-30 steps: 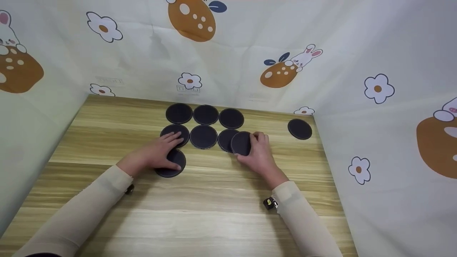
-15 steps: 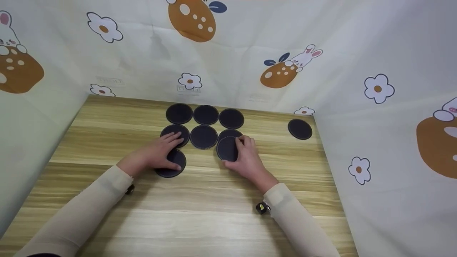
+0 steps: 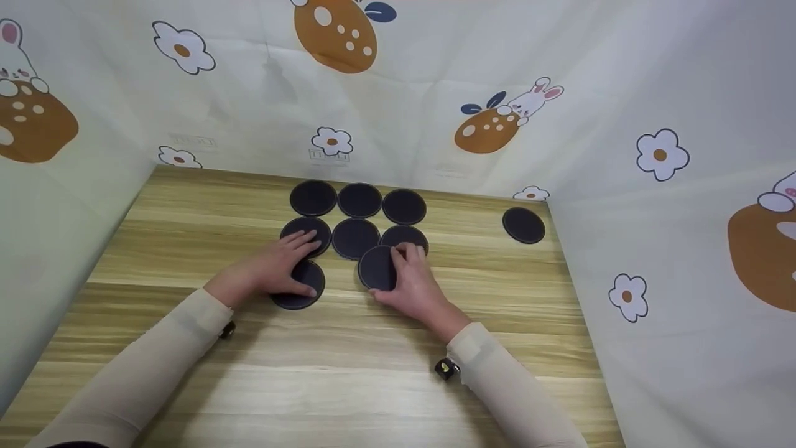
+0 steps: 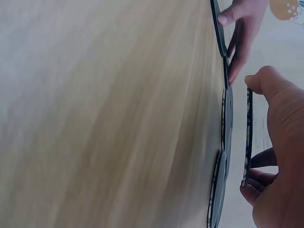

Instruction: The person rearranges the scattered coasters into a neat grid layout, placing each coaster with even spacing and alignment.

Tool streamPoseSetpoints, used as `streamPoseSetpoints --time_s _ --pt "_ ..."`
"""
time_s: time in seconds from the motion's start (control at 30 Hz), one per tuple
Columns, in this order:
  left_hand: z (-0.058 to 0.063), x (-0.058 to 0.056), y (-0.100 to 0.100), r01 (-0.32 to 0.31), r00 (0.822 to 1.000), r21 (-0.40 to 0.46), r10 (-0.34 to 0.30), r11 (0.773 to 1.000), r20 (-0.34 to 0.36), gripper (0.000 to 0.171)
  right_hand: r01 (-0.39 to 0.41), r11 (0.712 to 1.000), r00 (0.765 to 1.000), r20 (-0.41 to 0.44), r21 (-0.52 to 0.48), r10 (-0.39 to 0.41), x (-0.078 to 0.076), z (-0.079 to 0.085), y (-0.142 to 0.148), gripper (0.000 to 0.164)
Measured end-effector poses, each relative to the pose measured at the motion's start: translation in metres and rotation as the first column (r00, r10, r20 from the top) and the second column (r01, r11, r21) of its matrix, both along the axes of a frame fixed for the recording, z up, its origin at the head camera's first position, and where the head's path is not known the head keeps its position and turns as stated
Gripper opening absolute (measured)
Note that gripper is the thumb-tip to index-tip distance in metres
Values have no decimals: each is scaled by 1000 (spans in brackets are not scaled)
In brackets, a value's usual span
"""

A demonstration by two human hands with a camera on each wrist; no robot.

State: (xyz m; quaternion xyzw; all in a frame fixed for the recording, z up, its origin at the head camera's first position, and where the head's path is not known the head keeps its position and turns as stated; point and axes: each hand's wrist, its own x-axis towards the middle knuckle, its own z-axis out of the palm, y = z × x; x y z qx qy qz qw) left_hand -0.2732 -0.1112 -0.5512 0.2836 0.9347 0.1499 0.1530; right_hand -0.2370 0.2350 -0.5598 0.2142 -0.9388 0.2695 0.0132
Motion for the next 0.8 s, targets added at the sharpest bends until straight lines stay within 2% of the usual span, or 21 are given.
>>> streamPoseSetpoints --time_s 0.5,0.8 --pt "-2 0 -1 -2 1000 -4 2 1000 -27 116 -68 997 997 -29 44 69 6 -6 -25 105" --pt "-1 0 0 4 1000 2 -4 1000 -20 116 -93 994 995 -28 52 95 8 -9 -36 105"
